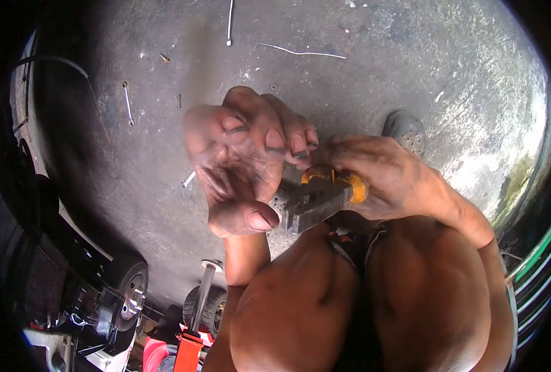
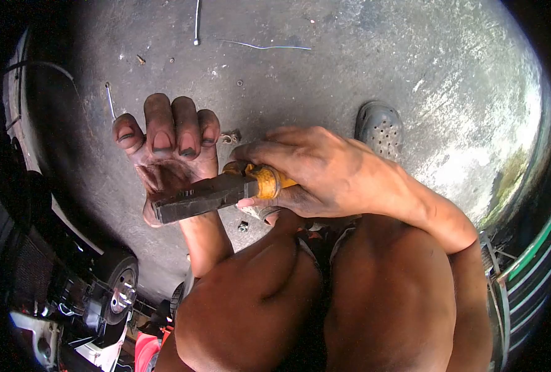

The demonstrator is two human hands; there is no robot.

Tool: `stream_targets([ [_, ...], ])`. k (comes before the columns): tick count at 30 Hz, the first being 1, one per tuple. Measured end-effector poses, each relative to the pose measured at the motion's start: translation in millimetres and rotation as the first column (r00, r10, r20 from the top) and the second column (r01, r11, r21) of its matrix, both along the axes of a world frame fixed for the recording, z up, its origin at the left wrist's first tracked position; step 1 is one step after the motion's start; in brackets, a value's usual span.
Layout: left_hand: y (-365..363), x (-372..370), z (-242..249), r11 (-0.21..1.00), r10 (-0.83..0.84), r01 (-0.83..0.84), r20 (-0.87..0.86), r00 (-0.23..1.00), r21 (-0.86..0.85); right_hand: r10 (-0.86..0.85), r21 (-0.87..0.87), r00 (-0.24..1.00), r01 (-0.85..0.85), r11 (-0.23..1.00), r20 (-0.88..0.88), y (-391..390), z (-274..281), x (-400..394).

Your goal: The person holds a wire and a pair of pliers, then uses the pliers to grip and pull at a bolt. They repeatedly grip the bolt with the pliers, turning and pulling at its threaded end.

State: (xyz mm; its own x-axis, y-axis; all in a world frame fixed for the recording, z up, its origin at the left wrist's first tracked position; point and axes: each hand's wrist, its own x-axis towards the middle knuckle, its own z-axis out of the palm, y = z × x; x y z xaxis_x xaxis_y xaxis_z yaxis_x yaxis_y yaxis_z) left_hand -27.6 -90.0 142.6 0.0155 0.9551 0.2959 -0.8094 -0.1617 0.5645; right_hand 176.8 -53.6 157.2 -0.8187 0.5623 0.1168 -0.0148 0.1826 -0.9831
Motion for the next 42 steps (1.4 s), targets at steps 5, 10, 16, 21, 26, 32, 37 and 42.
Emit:
stream_targets([
  [5, -4.1, 3.7, 6.5, 0.999, 0.051, -0.051, -0.005, 0.999, -0.008, -0.034, 0.049, 0.997, 0.030, 0.998, 0.067, 0.9, 3.9, 0.2],
  [10, -0.4, 1.9, 5.7, 0.997, 0.004, 0.005, -0.109, 0.994, 0.083, -0.018, 0.165, 0.993, -0.002, 0.986, 0.118, 1.7, -1.6, 3.4],
  [16, -0.1, -2.1, 17.5, 0.998, -0.057, 0.059, -0.122, 0.991, 0.014, -0.054, 0.242, 0.992, 0.026, 0.970, 0.111, 7.0, 0.9, 3.0],
  [21, -0.2, -1.9, 20.0, 0.997, -0.074, 0.072, -0.101, 0.992, -0.019, -0.040, 0.221, 0.995, 0.019, 0.975, 0.091, 5.9, 2.6, 2.5],
  [26, 0.9, 1.1, 25.0, 0.998, -0.051, 0.047, -0.086, 0.995, -0.051, -0.018, 0.203, 0.997, 0.003, 0.979, 0.072, 6.1, 0.2, 3.7],
  [32, 3.0, 1.7, 26.4, 0.997, -0.052, 0.047, -0.078, 0.996, -0.065, -0.012, 0.177, 0.996, -0.003, 0.984, 0.088, 8.5, 2.4, 5.4],
  [37, 2.7, 0.0, 24.8, 0.998, -0.044, 0.042, -0.062, 0.997, -0.043, -0.011, 0.183, 0.996, -0.005, 0.983, 0.086, 7.9, -1.1, 5.3],
  [42, 4.9, -2.7, 9.5, 0.993, -0.034, 0.035, -0.017, 0.999, 0.112, -0.027, 0.191, 0.997, 0.013, 0.981, 0.072, 7.5, -1.5, 2.7],
])
